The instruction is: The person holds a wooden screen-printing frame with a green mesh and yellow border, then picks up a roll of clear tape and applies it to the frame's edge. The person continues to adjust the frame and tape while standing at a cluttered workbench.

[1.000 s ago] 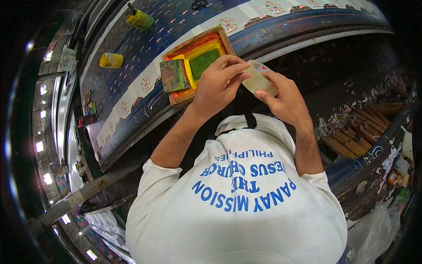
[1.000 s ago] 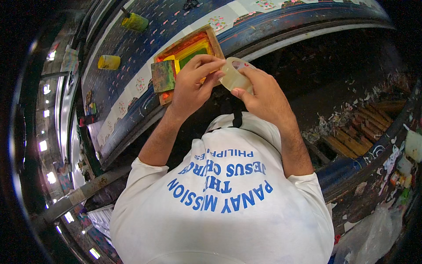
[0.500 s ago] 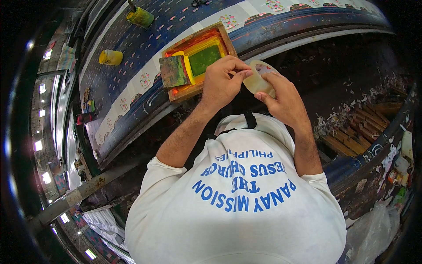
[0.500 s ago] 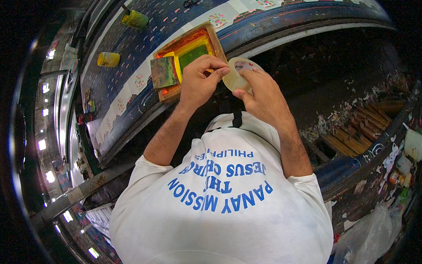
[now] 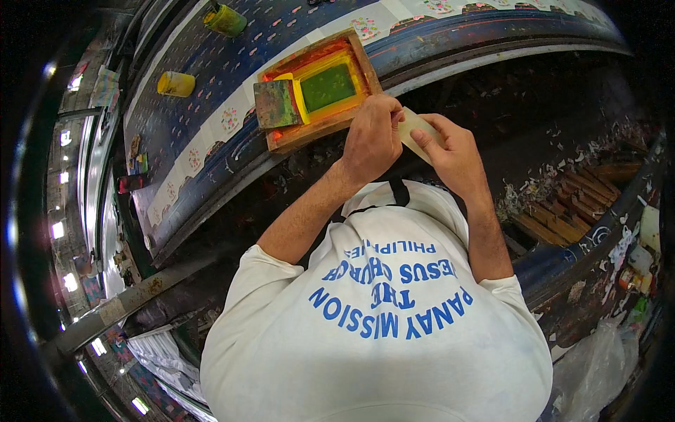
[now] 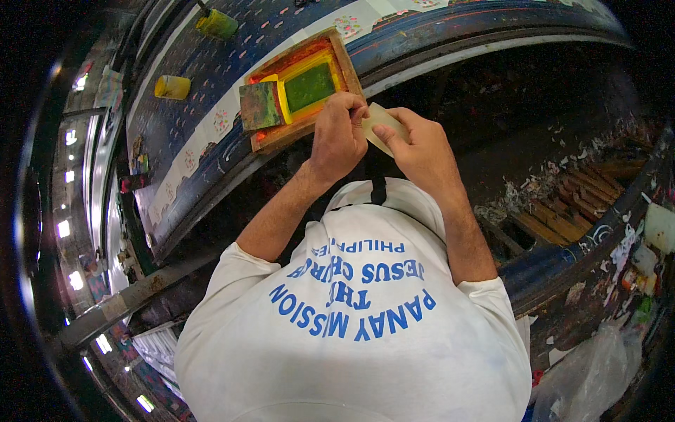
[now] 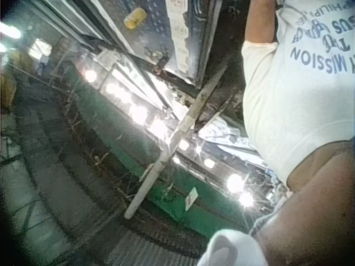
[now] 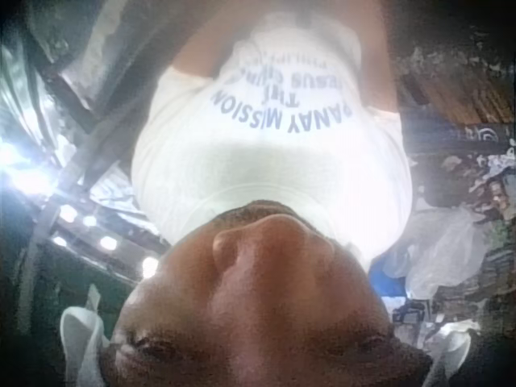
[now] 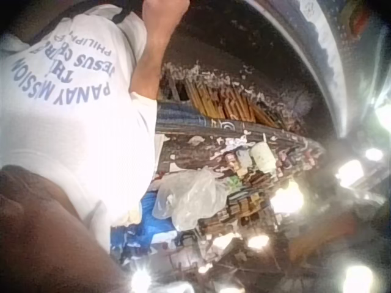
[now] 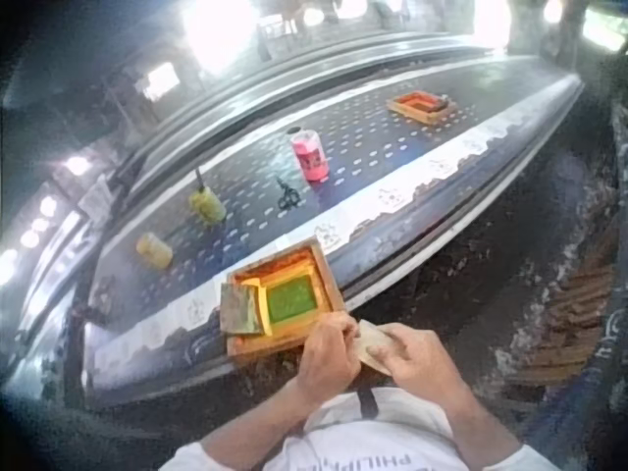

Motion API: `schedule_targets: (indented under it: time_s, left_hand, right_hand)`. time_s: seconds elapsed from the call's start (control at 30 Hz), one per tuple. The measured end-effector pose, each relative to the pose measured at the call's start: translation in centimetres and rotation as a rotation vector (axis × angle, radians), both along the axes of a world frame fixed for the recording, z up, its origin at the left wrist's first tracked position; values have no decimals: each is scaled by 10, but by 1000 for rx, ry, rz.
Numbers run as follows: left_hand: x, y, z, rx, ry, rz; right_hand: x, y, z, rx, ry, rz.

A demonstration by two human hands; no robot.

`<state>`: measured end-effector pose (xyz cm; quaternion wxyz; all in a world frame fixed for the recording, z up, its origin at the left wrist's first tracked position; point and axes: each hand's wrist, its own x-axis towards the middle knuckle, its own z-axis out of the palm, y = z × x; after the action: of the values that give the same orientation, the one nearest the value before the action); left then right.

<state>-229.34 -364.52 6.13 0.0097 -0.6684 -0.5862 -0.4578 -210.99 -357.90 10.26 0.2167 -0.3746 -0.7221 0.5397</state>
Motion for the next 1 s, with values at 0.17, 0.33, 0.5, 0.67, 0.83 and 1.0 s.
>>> schedule_targets:
  time_s: [0.17,0.33,0.5,0.67,0.83,1.0]
  left_hand:
    - [-12,-2,13,-300,-591,-104]
    - [-24,-7,34,-410,-617,-145]
    - [-10,-14,28,-460,-504,-61]
    - [4,-19,14,-445,-596,-25]
    - [9,-16,16,-464,-557,4]
    - [9,-16,10,-395,-391,58]
  right_hand:
    - [8,-2,-1,2,-36,16]
    - [13,0,-5,-33,-8,31]
    - [15,-5,-3,7,-5,5]
    - [18,-10,-2,-2,-56,38]
    - [21,-8,-3,5,-68,51]
    - [21,-6,-2,-25,-64,83]
